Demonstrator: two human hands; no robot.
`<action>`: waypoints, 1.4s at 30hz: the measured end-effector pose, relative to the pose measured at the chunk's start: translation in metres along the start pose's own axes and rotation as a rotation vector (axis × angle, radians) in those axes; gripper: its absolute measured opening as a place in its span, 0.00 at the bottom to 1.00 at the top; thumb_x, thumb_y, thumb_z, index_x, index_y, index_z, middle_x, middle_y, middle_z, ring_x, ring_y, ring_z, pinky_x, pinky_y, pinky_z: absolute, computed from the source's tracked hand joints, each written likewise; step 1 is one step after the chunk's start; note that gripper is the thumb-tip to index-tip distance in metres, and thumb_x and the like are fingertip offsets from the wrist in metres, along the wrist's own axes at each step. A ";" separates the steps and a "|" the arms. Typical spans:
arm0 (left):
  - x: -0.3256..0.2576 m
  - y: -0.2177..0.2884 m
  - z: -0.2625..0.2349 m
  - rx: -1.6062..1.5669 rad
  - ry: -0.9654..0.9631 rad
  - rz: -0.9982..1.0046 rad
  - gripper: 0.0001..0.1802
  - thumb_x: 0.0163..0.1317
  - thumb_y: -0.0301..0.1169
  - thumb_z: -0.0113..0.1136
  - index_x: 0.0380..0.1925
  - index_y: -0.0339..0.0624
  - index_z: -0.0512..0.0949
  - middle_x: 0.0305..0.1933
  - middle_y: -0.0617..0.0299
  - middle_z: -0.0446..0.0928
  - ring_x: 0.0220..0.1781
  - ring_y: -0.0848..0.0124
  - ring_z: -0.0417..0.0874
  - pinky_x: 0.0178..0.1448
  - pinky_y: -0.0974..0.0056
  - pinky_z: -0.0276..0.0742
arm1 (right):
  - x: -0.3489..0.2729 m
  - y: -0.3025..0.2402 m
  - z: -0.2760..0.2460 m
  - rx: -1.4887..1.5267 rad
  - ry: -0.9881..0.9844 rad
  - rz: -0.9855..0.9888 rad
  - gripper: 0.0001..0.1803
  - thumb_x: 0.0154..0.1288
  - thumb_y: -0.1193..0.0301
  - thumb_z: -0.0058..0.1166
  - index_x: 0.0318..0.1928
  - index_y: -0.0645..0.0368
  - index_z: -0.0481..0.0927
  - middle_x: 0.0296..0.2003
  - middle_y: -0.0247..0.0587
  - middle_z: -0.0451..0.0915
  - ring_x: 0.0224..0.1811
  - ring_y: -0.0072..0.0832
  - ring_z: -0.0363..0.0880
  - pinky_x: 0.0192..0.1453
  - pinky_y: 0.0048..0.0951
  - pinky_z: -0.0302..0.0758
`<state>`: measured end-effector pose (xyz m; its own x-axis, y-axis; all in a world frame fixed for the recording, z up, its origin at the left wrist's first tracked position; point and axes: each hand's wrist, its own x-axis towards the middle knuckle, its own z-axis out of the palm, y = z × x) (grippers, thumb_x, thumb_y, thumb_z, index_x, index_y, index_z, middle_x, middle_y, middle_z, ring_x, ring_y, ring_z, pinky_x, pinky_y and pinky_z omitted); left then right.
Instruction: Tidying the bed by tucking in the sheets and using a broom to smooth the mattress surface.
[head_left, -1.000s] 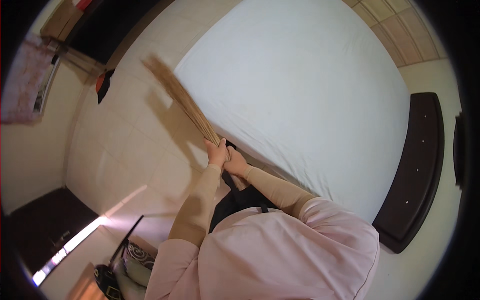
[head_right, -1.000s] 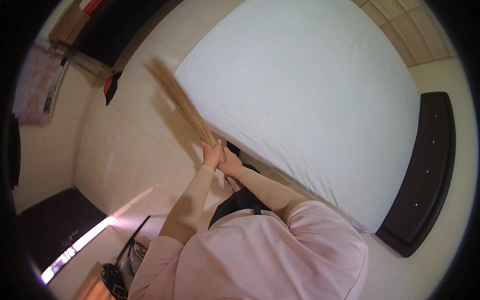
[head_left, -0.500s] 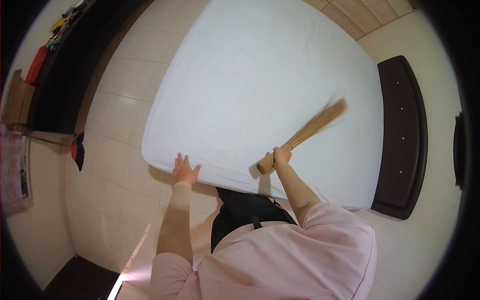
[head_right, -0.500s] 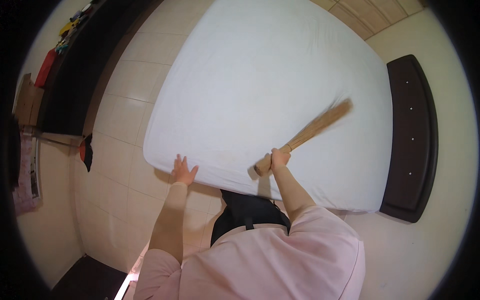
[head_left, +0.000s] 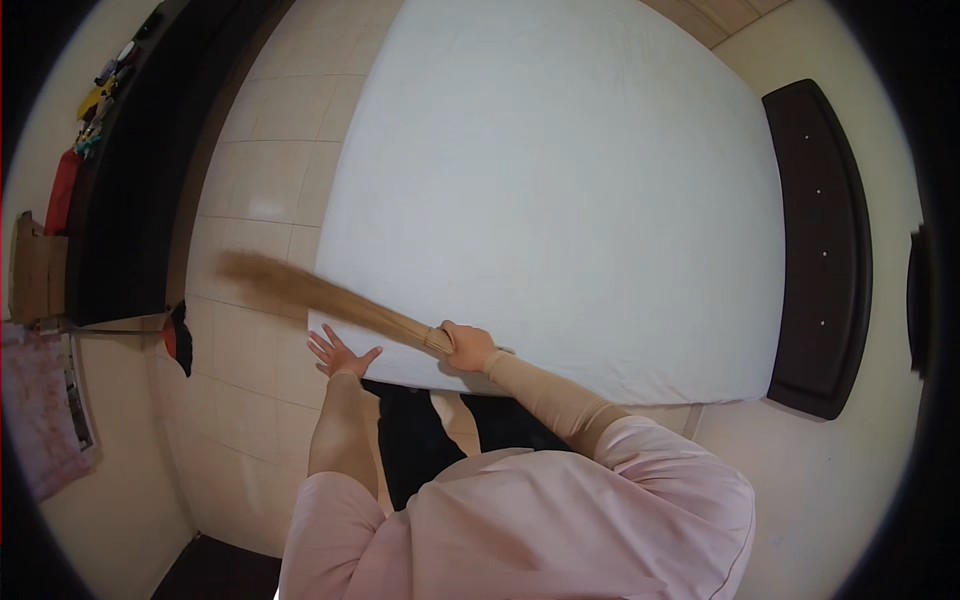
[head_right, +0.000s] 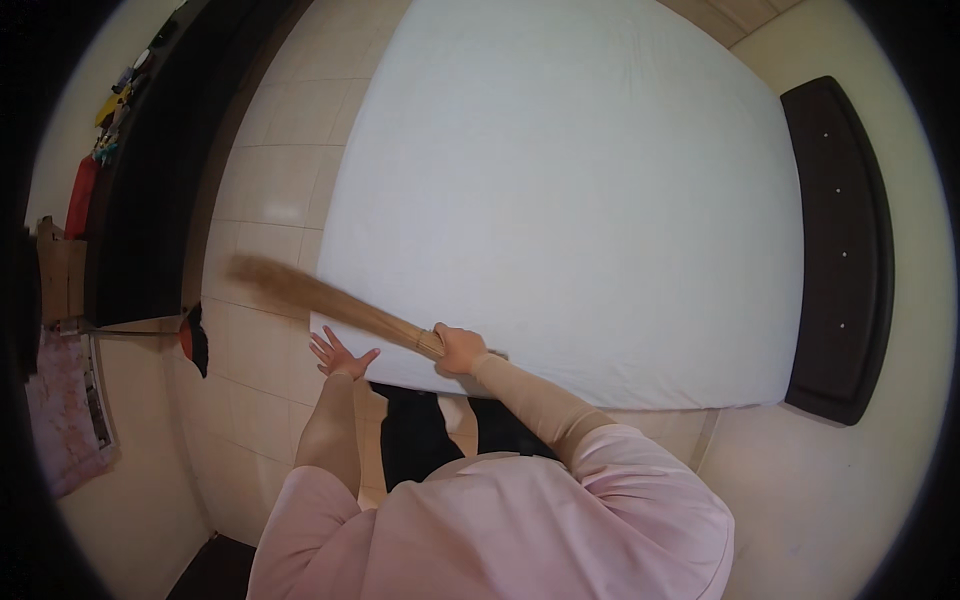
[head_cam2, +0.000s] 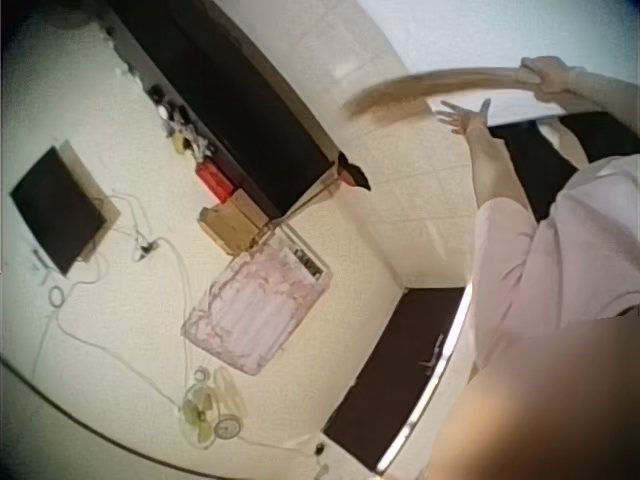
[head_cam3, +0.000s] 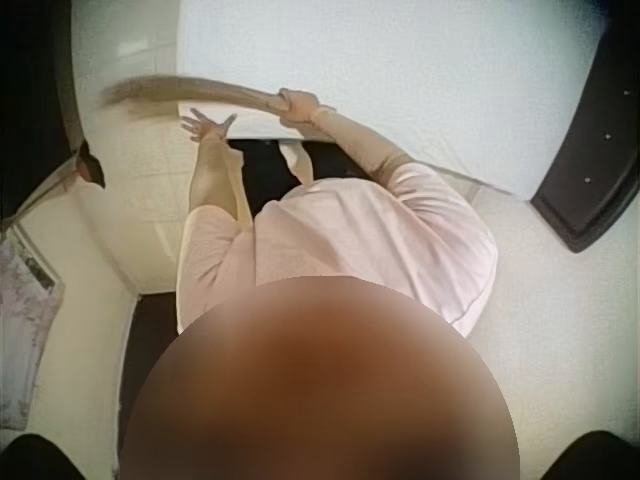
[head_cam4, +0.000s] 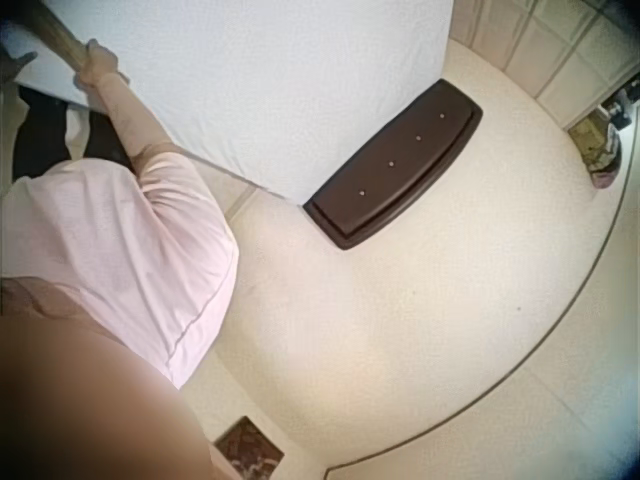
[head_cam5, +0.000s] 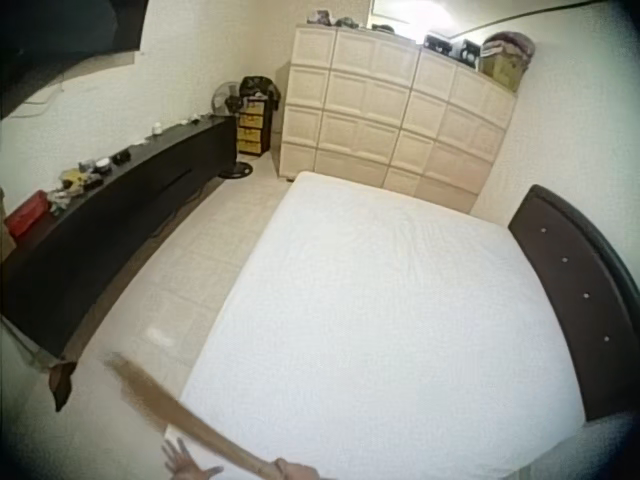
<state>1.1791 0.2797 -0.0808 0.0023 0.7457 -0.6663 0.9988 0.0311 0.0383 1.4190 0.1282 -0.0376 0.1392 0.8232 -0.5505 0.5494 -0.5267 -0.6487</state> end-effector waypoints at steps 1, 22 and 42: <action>0.008 -0.006 -0.003 0.061 0.005 0.001 0.85 0.29 0.70 0.73 0.73 0.48 0.24 0.77 0.45 0.19 0.79 0.46 0.23 0.74 0.35 0.43 | -0.001 -0.004 -0.007 -0.132 -0.007 -0.063 0.27 0.46 0.68 0.59 0.51 0.52 0.71 0.39 0.50 0.82 0.44 0.49 0.81 0.46 0.46 0.76; 0.163 -0.252 -0.127 -0.021 -0.200 0.489 0.49 0.56 0.40 0.68 0.70 0.36 0.52 0.69 0.41 0.61 0.69 0.49 0.66 0.70 0.53 0.64 | 0.070 -0.124 0.135 0.198 0.543 0.491 0.29 0.45 0.68 0.61 0.48 0.66 0.66 0.37 0.65 0.79 0.43 0.59 0.79 0.48 0.48 0.77; 0.281 -0.450 -0.233 -0.251 -0.569 -0.131 0.37 0.61 0.47 0.63 0.61 0.30 0.68 0.50 0.45 0.78 0.47 0.57 0.81 0.52 0.57 0.77 | 0.218 -0.090 -0.027 0.901 1.436 1.139 0.36 0.44 0.68 0.63 0.52 0.76 0.65 0.45 0.63 0.79 0.47 0.51 0.81 0.52 0.42 0.78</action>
<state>0.7184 0.6306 -0.1114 -0.0241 0.2565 -0.9663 0.9507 0.3049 0.0572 1.4220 0.3604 -0.0851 0.7182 -0.5833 -0.3795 -0.6545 -0.3810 -0.6530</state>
